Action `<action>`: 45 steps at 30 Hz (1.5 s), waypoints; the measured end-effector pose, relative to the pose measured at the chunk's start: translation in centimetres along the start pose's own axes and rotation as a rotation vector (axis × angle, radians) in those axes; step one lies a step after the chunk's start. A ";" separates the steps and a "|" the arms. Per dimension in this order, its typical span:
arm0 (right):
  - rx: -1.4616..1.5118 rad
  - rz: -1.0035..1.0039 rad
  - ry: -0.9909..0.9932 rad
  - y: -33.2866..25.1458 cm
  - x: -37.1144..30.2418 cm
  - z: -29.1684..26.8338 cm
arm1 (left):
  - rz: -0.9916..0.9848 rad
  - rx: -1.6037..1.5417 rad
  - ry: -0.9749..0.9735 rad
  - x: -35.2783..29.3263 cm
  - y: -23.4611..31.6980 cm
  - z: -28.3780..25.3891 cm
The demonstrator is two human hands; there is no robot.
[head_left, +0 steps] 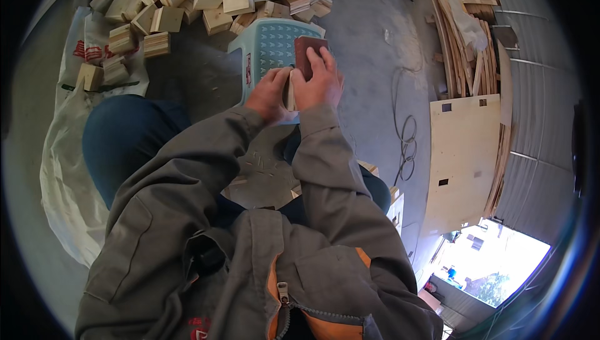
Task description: The person sits on the floor and sands small wooden blocks one by one using a sanding block. They pick up each block from a pile, sand its surfaces, and place the finished block into a separate stack.
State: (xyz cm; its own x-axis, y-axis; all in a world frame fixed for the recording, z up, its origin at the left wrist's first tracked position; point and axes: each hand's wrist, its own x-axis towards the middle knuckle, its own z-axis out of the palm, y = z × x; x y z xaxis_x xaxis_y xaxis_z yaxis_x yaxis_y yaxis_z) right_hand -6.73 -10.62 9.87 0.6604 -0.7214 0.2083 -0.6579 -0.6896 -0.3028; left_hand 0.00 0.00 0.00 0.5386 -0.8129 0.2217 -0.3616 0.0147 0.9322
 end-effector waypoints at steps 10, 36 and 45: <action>0.002 -0.063 0.028 0.1 -2.4 -0.5 | -0.015 -0.002 0.023 -0.3 -0.2 0.0; -0.001 -0.007 -0.002 -0.3 0.4 0.0 | 0.016 0.006 0.028 -0.2 0.0 -0.2; -0.010 -0.061 0.016 0.2 -2.6 -0.7 | 0.004 0.014 0.022 -0.4 -0.3 -0.1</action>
State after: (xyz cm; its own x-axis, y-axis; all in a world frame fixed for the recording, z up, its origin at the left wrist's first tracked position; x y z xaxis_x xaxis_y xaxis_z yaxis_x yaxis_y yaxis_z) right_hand -8.87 -8.92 9.87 0.6936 -0.6788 0.2411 -0.6201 -0.7330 -0.2796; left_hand -0.06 0.36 -0.39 0.5539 -0.7997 0.2316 -0.3739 0.0096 0.9274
